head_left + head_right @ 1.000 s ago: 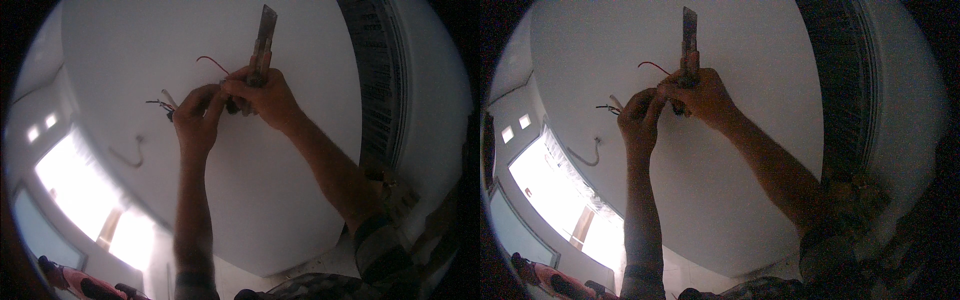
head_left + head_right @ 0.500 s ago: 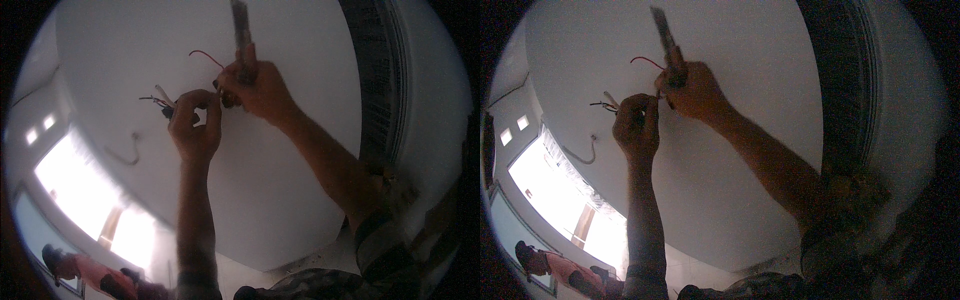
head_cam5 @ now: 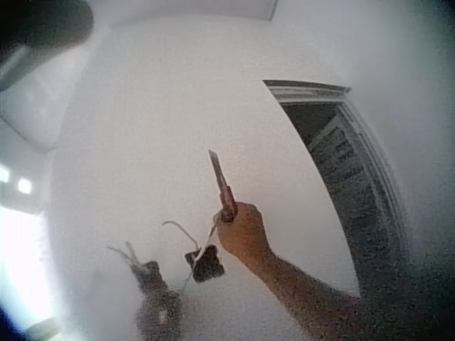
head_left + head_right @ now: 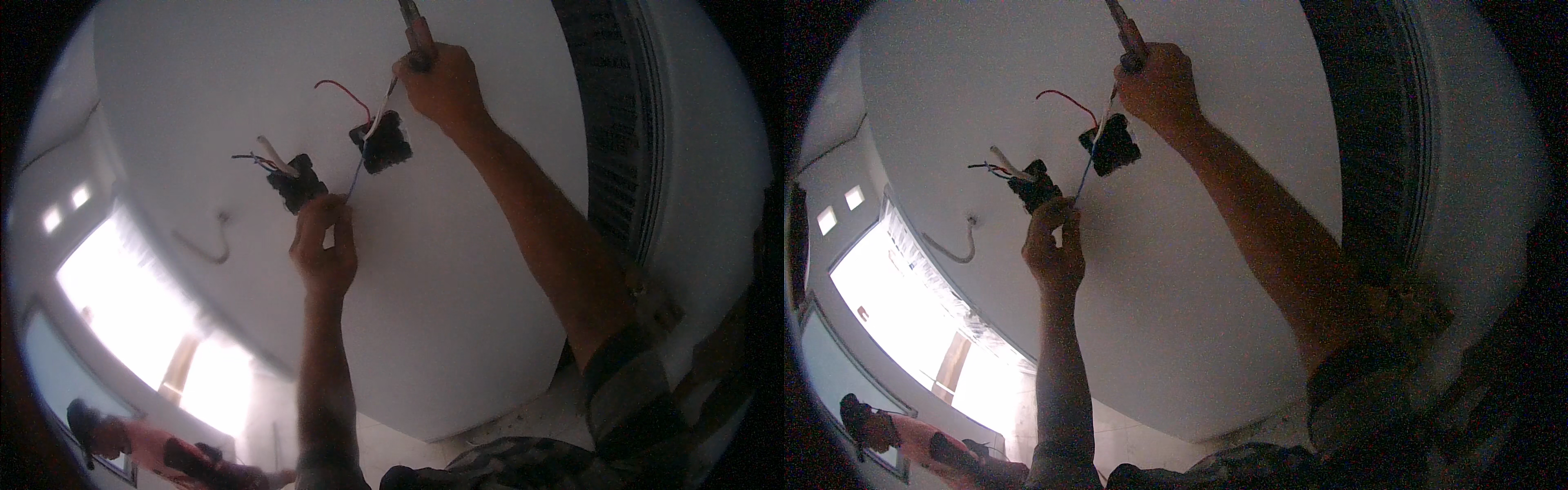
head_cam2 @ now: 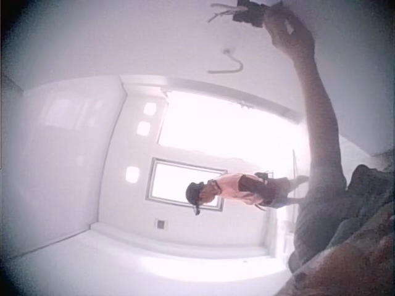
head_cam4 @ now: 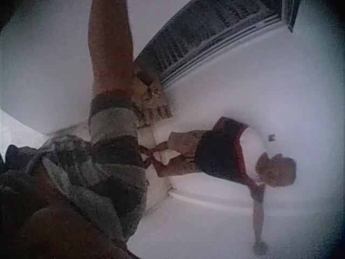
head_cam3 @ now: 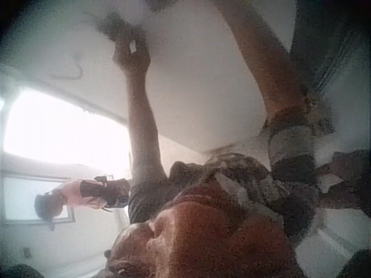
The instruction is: The person strips the insulation from electrical wires using a utility knife and pliers, then arranges the wires into wall-mounted junction boxes. The person handles multiple colored wires and secures them within the boxes.
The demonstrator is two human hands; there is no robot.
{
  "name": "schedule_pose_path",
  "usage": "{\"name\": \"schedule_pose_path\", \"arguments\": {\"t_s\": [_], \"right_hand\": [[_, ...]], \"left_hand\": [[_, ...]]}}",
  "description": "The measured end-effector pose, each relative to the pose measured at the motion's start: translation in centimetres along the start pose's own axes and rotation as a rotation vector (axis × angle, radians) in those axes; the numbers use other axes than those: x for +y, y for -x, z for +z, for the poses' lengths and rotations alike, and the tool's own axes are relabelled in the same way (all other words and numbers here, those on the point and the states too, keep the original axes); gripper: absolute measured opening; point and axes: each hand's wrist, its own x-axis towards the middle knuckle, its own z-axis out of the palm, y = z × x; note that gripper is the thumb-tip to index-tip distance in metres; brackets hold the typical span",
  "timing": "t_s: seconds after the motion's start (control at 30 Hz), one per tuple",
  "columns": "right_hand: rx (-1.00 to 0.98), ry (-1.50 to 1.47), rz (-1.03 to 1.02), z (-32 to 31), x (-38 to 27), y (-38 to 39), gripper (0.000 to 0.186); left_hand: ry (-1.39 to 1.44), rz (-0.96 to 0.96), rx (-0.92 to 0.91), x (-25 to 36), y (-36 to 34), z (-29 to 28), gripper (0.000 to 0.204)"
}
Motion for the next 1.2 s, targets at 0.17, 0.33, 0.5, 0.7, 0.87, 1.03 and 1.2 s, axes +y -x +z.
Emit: {"name": "schedule_pose_path", "arguments": {"t_s": [0.17,0.33,0.5,0.7,0.87,1.03,1.2], "right_hand": [[-0.003,-0.003,-0.048,-0.6,0.0,-0.5,0.02],[-0.262,-0.362,0.146,-3.2,-3.3,3.0,0.018],[-0.405,-0.504,0.141,-4.9,-2.7,4.2,0.018],[-0.474,-0.566,0.006,-5.0,-3.4,4.7,0.018],[-0.633,-0.527,0.035,-6.3,-4.1,4.9,0.018],[-0.581,-0.67,0.177,-6.3,-3.9,5.8,0.015],[-0.562,-0.646,0.221,-6.0,-4.5,6.2,0.017]], "left_hand": [[0.029,0.019,0.025,-0.5,0.6,-0.6,0.011],[-0.119,0.055,-0.009,2.3,-1.2,-3.1,0.016],[0.065,-0.058,-0.037,6.8,-5.2,-2.1,0.019],[0.132,-0.107,-0.135,8.0,-7.9,-0.4,0.021],[0.136,-0.177,-0.136,8.1,-7.3,-0.3,0.022],[0.109,-0.003,-0.088,8.1,-7.0,-0.1,0.022],[0.035,0.058,-0.107,6.8,-7.3,-0.7,0.022]]}}
